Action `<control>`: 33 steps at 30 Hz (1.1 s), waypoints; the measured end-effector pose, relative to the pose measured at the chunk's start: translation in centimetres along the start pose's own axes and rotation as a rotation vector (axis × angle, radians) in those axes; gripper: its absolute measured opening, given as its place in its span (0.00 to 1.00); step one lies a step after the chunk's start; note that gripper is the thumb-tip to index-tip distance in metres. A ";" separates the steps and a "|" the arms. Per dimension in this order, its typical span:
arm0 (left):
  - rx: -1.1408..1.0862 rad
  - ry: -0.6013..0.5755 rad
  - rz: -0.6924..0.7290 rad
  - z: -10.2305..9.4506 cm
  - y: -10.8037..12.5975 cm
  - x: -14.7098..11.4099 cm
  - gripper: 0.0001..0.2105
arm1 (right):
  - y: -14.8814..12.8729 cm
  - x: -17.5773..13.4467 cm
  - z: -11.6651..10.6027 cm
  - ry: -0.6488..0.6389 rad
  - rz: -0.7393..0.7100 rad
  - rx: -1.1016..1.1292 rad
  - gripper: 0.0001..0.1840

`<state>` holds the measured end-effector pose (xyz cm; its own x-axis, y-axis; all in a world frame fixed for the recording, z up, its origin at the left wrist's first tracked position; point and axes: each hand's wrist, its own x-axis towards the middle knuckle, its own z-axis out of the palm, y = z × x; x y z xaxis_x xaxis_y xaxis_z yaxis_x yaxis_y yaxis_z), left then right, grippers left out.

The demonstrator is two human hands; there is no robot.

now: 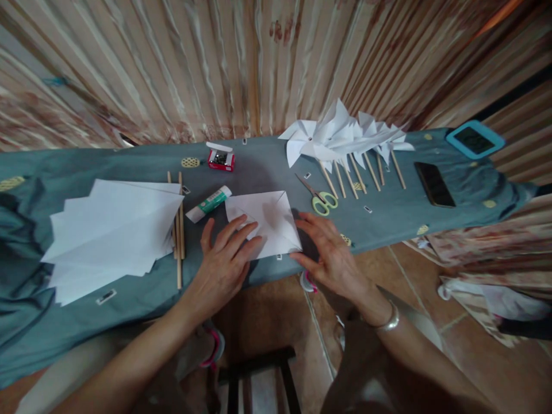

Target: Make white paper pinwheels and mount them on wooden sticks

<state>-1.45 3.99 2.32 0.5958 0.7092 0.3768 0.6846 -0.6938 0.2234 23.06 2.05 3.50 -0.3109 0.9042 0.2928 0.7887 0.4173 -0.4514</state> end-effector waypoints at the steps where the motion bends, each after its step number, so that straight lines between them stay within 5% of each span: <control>1: 0.001 0.004 0.007 0.0 0.0 -0.1 0.21 | -0.2 0.1 0.3 -0.022 -0.034 -0.004 0.26; 8: -0.049 0.053 0.063 0.1 -0.3 -0.2 0.11 | -0.8 0.5 1.5 -0.086 -0.158 -0.130 0.15; 16: -0.075 0.035 0.055 -0.8 -0.7 -0.8 0.14 | -3.3 0.4 1.4 -0.120 -0.285 -0.037 0.11; 20: -0.126 -0.002 0.088 -0.5 0.1 -1.5 0.13 | -2.6 0.4 1.8 -0.197 -0.189 0.188 0.10; 27: -0.161 -0.022 0.138 -0.1 0.5 -1.8 0.11 | -1.3 1.2 2.5 -0.142 0.078 0.584 0.05; 33: -0.154 0.000 0.131 -0.1 0.6 -1.8 0.13 | -1.9 1.6 3.6 -0.106 0.314 0.624 0.04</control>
<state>-2.13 2.28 1.86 0.6758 0.6116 0.4113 0.5291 -0.7911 0.3071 19.11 3.02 1.78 -0.1935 0.9811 0.0000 0.4083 0.0805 -0.9093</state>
